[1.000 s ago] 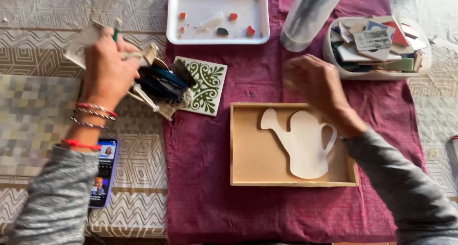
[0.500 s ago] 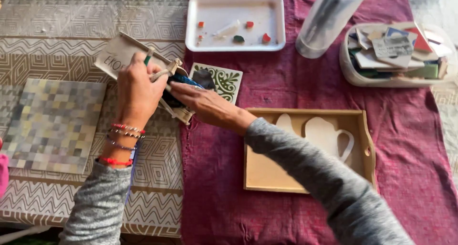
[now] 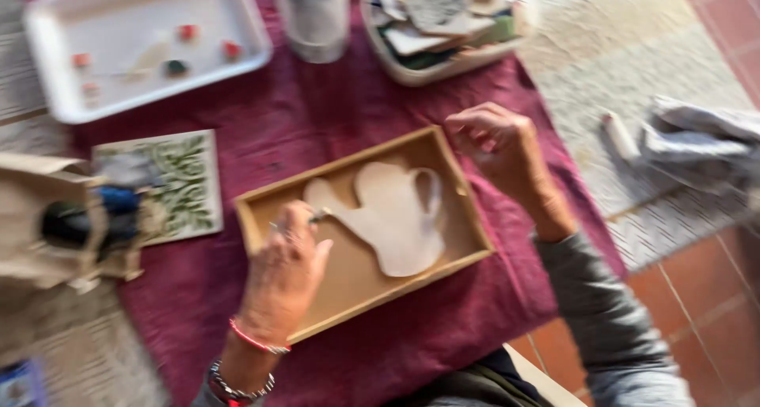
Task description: Tracing a watering-can-shaped template onto a wooden tray using a pencil.
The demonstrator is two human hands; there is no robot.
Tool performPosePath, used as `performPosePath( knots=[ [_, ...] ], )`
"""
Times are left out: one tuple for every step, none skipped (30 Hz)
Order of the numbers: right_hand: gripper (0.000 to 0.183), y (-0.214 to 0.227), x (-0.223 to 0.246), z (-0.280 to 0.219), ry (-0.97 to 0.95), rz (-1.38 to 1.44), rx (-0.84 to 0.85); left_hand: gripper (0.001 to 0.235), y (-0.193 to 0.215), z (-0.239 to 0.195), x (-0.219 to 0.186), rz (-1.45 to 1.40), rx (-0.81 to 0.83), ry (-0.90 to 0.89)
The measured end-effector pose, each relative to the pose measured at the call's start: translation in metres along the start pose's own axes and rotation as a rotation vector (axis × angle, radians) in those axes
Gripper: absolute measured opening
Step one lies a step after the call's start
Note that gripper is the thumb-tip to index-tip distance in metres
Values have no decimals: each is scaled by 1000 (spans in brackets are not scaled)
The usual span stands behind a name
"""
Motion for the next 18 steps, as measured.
performPosePath(
  knots=[
    [27,-2,-8,-16,-18,-17,-5,54,-1,2,-4,-10,17,-17],
    [28,-7,-21,-28,-82,59,-38,63,4,5,-11,101,-40,-103],
    [29,-13,-33,-41,-145,135,-71,75,9,7,-18,211,-98,-190],
    [29,-17,-29,-47,-159,130,-75,75,3,8,-13,208,-85,-199],
    [23,-20,-26,-53,-187,174,-117,78,-4,11,-3,179,-33,-154],
    [17,-24,-25,-51,-200,219,-162,81,-10,18,7,153,4,-108],
    [17,-23,-28,-45,-197,216,-169,81,-11,26,4,154,1,-116],
    [16,-22,-27,-47,-203,169,-160,72,-12,26,7,121,-9,-56],
    [15,-22,-25,-48,-208,122,-150,64,-12,26,11,90,-19,5],
    [15,-21,-26,-52,-215,118,-151,64,-16,25,8,87,-12,3],
    [15,-21,-27,-55,-240,150,-147,64,-15,25,4,91,-38,-9],
    [16,-24,-29,-51,-249,191,-142,65,-11,25,2,100,-81,-14],
    [16,-23,-28,-47,-238,196,-141,65,-10,28,0,104,-92,-10],
    [16,-23,-27,-48,-244,185,-129,61,-8,26,-2,67,-111,-9],
    [15,-23,-26,-49,-250,173,-117,57,-7,24,-4,30,-131,-8],
    [15,-23,-25,-48,-249,175,-117,57,-7,24,-3,32,-132,-7],
    [14,-22,-24,-48,-232,166,-119,52,-6,24,-3,38,-170,-8],
    [12,-21,-22,-49,-223,157,-119,47,-5,21,-3,44,-201,-7]
  ],
)
Point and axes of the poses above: each hand's wrist, its own z-axis towards the middle knuckle, its own y-axis out of the back of the hand, x = y × z, the point moved 8 cm from there along z, towards the middle knuckle, and after that the axes turned 11 degrees about y, right-handed, at the moved point
